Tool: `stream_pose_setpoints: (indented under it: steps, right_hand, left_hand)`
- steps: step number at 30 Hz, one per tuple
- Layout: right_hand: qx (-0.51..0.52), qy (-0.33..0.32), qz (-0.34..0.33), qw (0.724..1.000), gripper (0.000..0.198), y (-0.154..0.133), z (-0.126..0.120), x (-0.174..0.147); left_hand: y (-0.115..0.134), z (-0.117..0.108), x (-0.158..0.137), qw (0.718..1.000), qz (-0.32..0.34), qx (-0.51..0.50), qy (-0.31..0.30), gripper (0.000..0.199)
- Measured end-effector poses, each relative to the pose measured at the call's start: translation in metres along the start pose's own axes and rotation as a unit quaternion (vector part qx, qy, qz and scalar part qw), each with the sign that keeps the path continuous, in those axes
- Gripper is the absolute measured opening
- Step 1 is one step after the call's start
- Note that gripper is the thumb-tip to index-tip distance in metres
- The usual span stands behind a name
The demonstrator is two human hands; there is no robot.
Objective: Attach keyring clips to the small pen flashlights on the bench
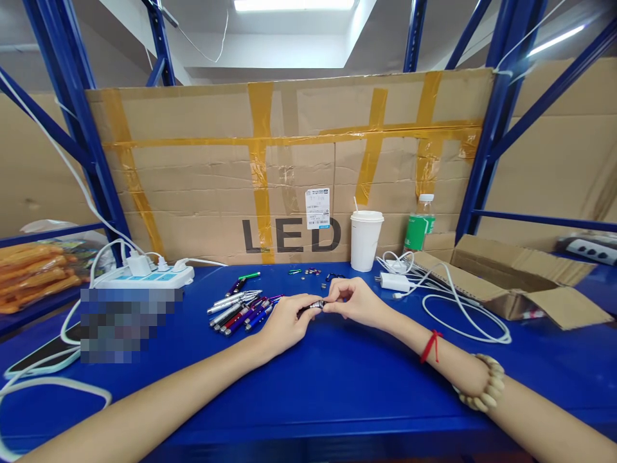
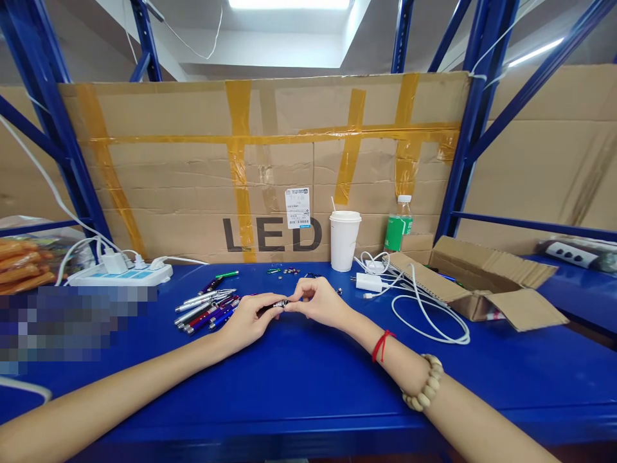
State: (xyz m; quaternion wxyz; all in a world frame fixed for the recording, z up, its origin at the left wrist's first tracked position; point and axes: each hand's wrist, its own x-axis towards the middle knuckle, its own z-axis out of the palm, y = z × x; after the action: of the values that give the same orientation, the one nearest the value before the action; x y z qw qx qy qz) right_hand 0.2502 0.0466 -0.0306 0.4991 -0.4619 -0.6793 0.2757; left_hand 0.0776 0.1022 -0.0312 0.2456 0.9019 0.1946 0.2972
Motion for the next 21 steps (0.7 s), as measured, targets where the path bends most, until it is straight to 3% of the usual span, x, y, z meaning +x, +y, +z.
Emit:
stream_pose_setpoints:
  steps: [9, 21]
  right_hand:
    - [-0.024, 0.026, 0.029, 0.999, 0.034, 0.008, -0.002, 0.003]
    - [-0.058, 0.060, 0.040, 0.996, 0.037, -0.010, 0.000, 0.003]
  left_hand:
    - [0.003, -0.001, 0.002, 1.000, -0.015, -0.014, -0.005, 0.031]
    - [0.004, -0.001, 0.003, 0.999, -0.025, -0.036, -0.019, 0.028]
